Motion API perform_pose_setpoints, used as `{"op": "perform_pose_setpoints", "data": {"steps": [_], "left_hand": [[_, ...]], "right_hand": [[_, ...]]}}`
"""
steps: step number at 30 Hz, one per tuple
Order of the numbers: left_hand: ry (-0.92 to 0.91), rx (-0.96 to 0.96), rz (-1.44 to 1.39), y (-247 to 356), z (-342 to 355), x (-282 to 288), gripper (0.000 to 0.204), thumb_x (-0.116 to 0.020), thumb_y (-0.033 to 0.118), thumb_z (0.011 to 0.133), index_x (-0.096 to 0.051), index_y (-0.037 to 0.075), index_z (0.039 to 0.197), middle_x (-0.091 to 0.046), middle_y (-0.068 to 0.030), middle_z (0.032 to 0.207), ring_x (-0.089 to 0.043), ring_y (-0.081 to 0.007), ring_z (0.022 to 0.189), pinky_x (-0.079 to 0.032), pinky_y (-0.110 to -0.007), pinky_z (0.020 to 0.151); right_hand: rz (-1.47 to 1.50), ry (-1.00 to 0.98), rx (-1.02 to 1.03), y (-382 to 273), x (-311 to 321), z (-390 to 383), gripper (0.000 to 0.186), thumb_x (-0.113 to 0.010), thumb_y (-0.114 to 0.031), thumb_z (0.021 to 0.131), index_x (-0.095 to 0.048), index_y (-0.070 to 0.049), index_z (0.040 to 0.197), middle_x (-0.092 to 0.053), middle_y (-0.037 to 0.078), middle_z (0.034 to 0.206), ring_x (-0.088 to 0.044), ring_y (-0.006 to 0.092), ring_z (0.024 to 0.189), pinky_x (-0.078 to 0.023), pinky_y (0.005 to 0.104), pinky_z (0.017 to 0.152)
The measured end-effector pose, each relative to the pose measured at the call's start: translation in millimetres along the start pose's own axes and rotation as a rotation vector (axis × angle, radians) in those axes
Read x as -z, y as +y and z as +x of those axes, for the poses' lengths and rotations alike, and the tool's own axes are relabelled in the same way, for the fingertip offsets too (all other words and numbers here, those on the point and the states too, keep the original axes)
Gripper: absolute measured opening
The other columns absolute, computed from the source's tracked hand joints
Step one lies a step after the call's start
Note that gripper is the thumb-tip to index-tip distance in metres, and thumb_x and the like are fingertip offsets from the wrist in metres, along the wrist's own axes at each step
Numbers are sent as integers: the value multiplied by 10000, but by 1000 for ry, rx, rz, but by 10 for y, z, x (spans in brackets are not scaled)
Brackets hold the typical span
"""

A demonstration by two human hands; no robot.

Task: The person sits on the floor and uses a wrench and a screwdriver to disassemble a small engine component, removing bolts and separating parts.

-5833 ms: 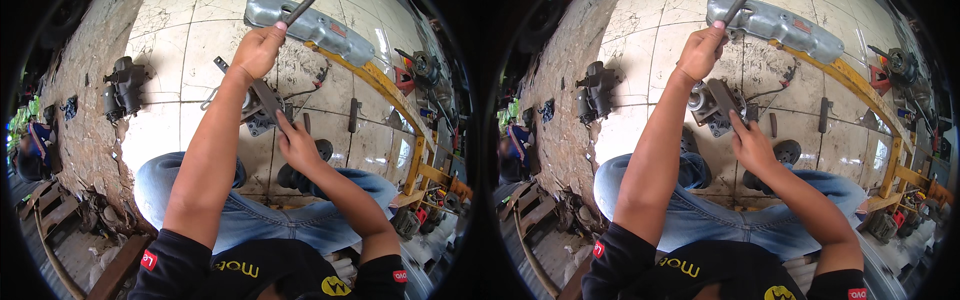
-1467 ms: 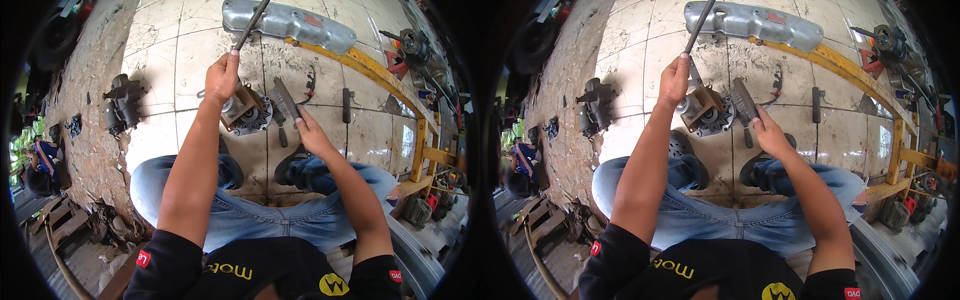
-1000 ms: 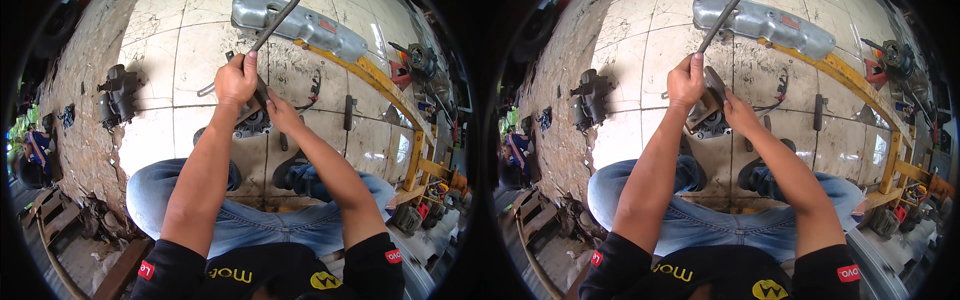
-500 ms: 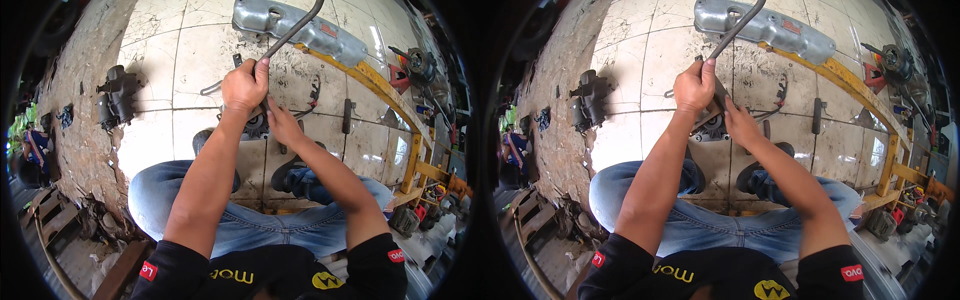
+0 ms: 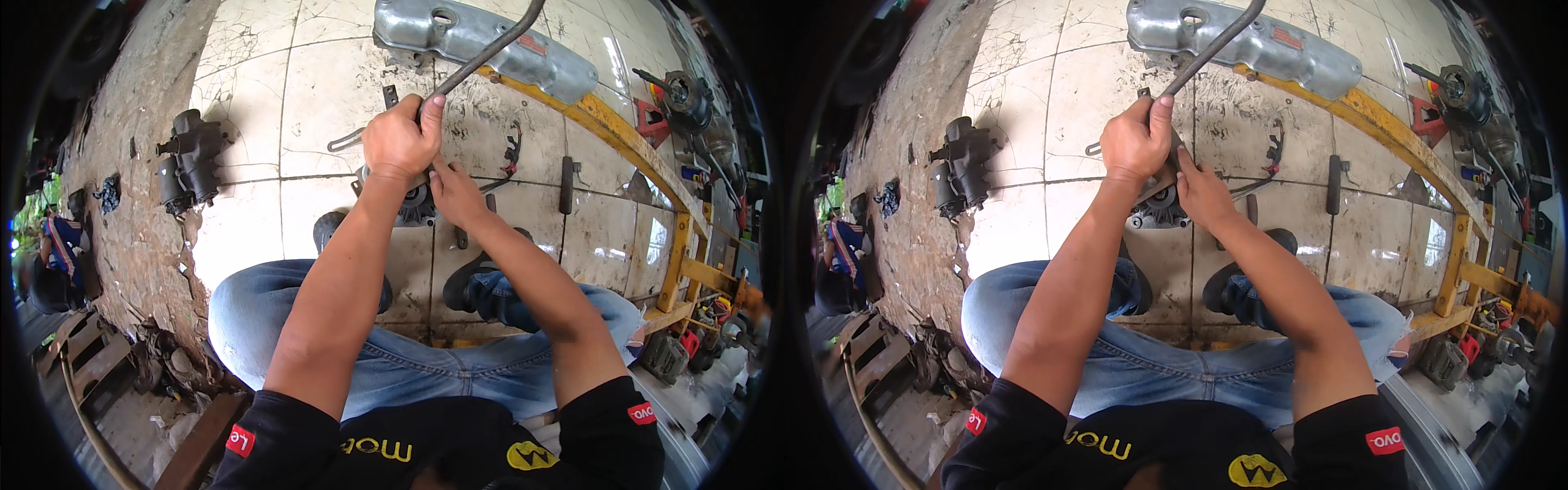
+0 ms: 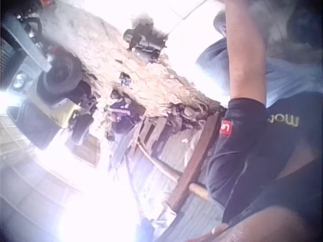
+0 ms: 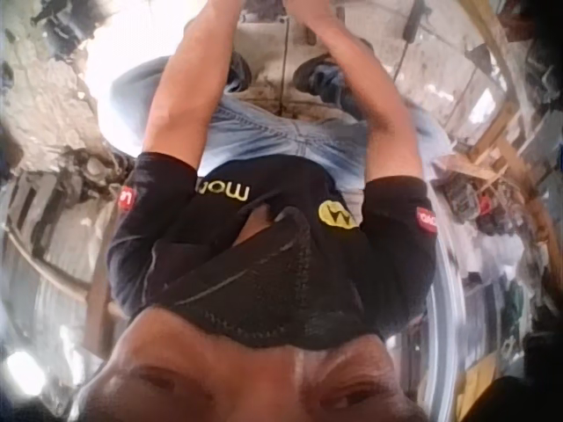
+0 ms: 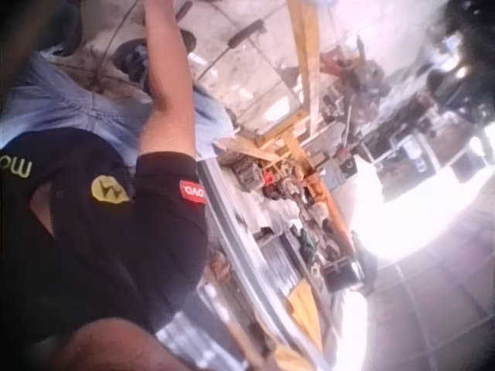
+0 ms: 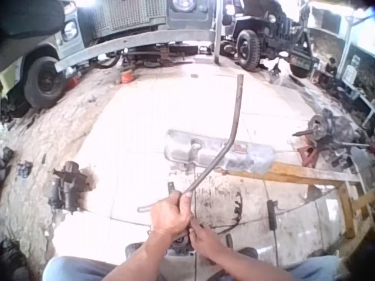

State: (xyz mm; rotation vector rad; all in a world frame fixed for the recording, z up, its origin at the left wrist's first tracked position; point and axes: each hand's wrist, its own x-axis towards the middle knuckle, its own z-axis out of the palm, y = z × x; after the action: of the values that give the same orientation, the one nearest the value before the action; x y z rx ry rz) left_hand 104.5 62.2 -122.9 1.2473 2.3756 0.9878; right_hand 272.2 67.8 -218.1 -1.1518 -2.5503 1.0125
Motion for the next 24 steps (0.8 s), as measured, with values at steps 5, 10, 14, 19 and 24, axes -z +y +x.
{"op": "perform_pose_setpoints", "data": {"steps": [5, 10, 14, 19, 24], "left_hand": [[79, 2, 2, -188, 13, 60, 547, -455, 584, 950, -618, 110, 732, -631, -162, 622, -635, -415, 654, -497, -500, 608], [-4, -24, -15, -94, -24, -19, 545, -453, 584, 951, -620, 108, 746, -638, -152, 633, -632, -415, 659, -494, -497, 616], [-134, 55, -137, -59, 64, 43, 581, -449, 604, 950, -650, 78, 809, -657, -168, 696, -640, -398, 727, -494, -464, 676], [-293, 168, -429, -221, 129, 156, 628, -441, 613, 957, -674, 31, 915, -656, -165, 771, -615, -318, 776, -475, -396, 756], [-276, 168, -474, -280, 97, 143, 635, -428, 615, 958, -661, 27, 908, -654, -162, 766, -611, -322, 775, -475, -400, 758]], "right_hand": [[81, -142, 27, -11, 268, -571, 546, -481, -209, 986, -342, -101, 1504, -568, 288, 987, -583, 463, 873, -487, 504, 766], [80, -129, -56, 31, 223, -687, 544, -493, -218, 981, -358, -92, 1492, -579, 283, 973, -584, 461, 880, -481, 501, 792], [102, -1, -106, -86, 81, 21, 525, -497, -217, 975, -391, -87, 1472, -594, 284, 1002, -591, 451, 904, -473, 494, 829], [160, 42, -79, -366, 514, -282, 495, -503, -216, 971, -441, -70, 1440, -608, 296, 1027, -596, 441, 973, -465, 456, 881], [155, -60, -107, -683, 567, -830, 500, -514, -189, 965, -440, -63, 1443, -599, 283, 968, -599, 430, 893, -478, 447, 818]]}}
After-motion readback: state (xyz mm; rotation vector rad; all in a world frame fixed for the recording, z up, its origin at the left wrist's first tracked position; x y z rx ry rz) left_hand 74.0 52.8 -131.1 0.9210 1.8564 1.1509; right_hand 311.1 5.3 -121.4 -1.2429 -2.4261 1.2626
